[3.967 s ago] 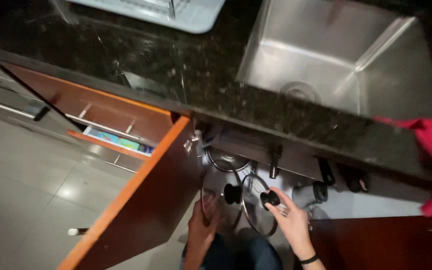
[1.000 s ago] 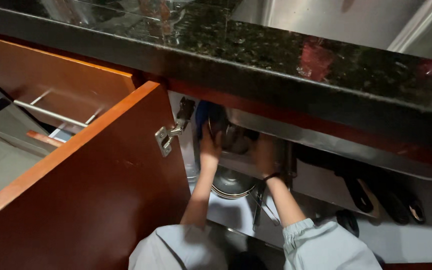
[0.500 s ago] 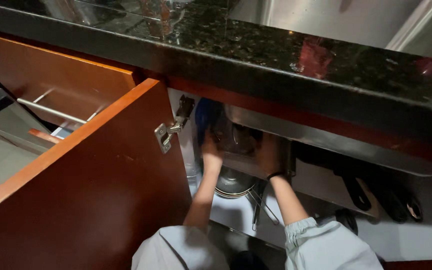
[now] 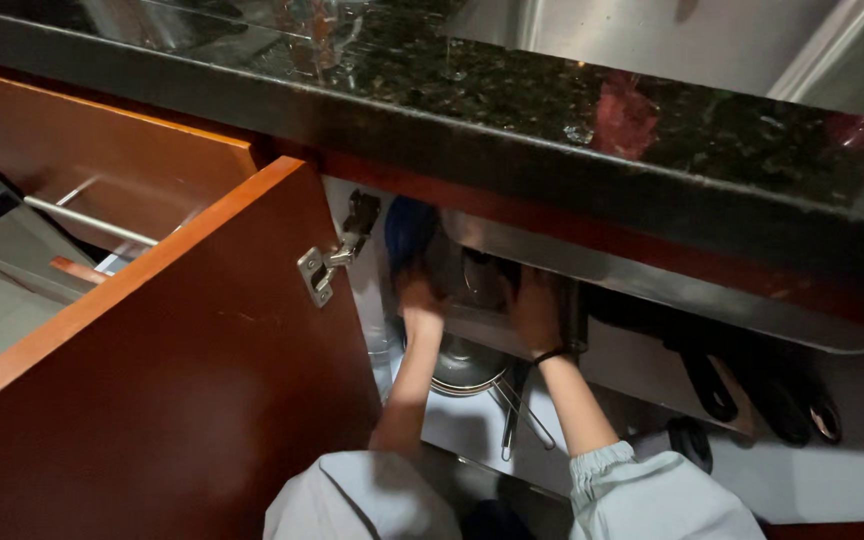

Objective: The person organizes various kitchen items by placing a bowl and a rolling pin into a lower cabinet, and then moving several pot lids between a counter and a cabinet under the sink.

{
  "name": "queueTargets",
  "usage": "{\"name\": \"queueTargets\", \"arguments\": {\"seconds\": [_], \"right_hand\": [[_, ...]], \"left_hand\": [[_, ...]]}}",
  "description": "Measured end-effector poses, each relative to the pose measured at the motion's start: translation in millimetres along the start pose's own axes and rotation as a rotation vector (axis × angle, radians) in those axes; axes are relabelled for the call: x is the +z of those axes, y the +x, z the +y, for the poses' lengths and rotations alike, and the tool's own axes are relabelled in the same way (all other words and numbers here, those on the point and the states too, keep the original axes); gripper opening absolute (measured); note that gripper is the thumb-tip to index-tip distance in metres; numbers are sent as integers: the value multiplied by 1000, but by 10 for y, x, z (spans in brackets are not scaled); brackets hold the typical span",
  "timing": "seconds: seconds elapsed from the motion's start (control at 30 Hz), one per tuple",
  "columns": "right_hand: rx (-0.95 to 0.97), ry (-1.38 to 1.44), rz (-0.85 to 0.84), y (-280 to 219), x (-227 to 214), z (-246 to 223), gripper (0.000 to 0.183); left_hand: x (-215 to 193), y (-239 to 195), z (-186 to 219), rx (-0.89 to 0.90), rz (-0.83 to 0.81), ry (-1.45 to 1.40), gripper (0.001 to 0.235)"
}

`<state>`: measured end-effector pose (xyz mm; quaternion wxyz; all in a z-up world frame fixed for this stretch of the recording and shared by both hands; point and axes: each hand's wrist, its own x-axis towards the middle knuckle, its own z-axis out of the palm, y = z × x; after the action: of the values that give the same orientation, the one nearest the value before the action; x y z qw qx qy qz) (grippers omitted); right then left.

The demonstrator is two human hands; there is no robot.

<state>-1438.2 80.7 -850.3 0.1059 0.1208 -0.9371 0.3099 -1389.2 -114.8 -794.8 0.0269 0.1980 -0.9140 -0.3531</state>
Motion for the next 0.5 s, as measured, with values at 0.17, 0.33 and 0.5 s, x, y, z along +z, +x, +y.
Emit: {"name": "queueTargets", "arguments": {"seconds": [0.17, 0.33, 0.5], "right_hand": [[-10, -43, 8, -93, -135, -158, 68], [-2, 32, 27, -160, -216, -180, 68], [-53, -33, 17, -335, -357, -220, 60]], "left_hand": [[570, 363, -438, 2, 53, -21, 74], [992, 547, -661, 75, 171, -99, 99], [1053, 366, -805, 192, 323, -176, 95]]}}
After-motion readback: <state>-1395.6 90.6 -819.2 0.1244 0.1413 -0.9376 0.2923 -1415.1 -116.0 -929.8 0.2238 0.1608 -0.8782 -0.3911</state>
